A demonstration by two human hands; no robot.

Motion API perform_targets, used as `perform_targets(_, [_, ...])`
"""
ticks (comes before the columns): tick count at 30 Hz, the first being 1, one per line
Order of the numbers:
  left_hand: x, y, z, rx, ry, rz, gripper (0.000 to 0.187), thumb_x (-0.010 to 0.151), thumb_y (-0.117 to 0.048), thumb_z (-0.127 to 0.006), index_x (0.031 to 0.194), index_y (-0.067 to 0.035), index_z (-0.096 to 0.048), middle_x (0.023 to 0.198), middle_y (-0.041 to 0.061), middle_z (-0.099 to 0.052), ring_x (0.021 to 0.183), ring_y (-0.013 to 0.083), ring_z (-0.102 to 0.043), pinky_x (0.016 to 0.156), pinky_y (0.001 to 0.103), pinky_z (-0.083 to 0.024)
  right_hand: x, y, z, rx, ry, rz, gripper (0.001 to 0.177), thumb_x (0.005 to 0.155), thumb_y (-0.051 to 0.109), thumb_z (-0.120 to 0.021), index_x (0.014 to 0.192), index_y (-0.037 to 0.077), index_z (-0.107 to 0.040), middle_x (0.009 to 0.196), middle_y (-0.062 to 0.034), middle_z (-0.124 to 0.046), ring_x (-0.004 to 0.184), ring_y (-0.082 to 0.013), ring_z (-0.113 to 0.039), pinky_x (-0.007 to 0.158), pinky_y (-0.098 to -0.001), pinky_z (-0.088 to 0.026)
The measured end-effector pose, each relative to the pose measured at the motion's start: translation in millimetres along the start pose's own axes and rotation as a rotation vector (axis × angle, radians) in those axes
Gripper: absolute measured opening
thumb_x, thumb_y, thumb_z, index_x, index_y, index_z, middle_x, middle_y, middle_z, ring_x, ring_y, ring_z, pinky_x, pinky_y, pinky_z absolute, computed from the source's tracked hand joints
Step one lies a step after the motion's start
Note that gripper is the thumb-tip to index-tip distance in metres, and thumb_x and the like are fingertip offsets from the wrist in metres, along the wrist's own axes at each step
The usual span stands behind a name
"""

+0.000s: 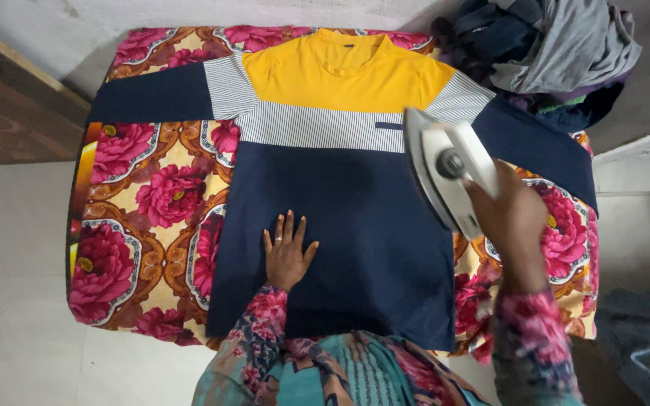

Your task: The person unfolds a long-sleeved shirt and lays it flat on a floral-patterned surface. They smooth the fabric by hand, then use a white electric iron to press the shirt, moving the iron across the body and sleeves. The shirt remains flat on the surface after ironing.

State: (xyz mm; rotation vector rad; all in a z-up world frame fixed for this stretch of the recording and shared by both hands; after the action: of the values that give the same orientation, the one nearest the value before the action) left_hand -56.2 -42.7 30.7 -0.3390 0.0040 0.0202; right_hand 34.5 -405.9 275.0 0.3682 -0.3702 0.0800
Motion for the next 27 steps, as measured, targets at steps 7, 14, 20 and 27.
perform_targets(7, [3, 0, 0, 0.059, 0.017, -0.004, 0.072, 0.096, -0.058, -0.051, 0.153, -0.015, -0.043, 0.165, 0.014, -0.029, 0.153, 0.0349, -0.023, 0.116, 0.067, -0.020, 113, 33, -64, -0.012, -0.011, 0.028, 0.049, 0.090, 0.043, -0.080, 0.122, 0.008, -0.069, 0.091, -0.0214, -0.074, 0.081, -0.0439, -0.071, 0.069, -0.0542, -0.054])
perform_targets(14, [9, -3, -1, 0.081, -0.016, 0.003, 0.072, 0.094, -0.058, -0.051, 0.151, -0.014, -0.046, 0.162, 0.017, -0.031, 0.150, 0.0359, -0.026, 0.113, 0.071, -0.022, 141, 17, -166, 0.118, 0.239, -0.238, 0.045, 0.092, 0.040, -0.068, 0.125, 0.009, -0.065, 0.089, -0.0216, -0.075, 0.084, -0.0410, -0.074, 0.078, -0.0525, -0.055])
perform_targets(20, [62, -11, -11, 0.001, -0.081, -0.047, 0.069, 0.097, -0.056, -0.052, 0.150, -0.012, -0.048, 0.164, 0.019, -0.031, 0.152, 0.0380, -0.026, 0.114, 0.072, -0.020, 143, -13, -230, 0.096, 0.170, -0.209, 0.051, 0.091, 0.039, -0.071, 0.129, 0.006, -0.064, 0.102, -0.0248, -0.073, 0.095, -0.0444, -0.070, 0.082, -0.0545, -0.053])
perform_targets(27, [157, -24, -13, -0.033, -0.077, -0.082, 0.072, 0.097, -0.056, -0.053, 0.152, -0.010, -0.045, 0.163, 0.022, -0.029, 0.151, 0.0407, -0.025, 0.113, 0.074, -0.017, 150, -34, -255, 0.006, 0.132, -0.174, 0.061, 0.092, 0.040, -0.069, 0.138, 0.001, -0.056, 0.102, -0.0244, -0.073, 0.089, -0.0430, -0.071, 0.079, -0.0529, -0.055])
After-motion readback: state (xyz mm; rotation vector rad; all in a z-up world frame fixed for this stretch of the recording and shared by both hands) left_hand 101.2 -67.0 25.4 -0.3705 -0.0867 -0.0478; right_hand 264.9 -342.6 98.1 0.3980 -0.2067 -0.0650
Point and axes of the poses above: each hand's wrist, its own x-axis towards the middle knuckle, its own z-axis out of the back of the hand, y = z × x, the point moved 3 cm from there along x, towards the middle knuckle
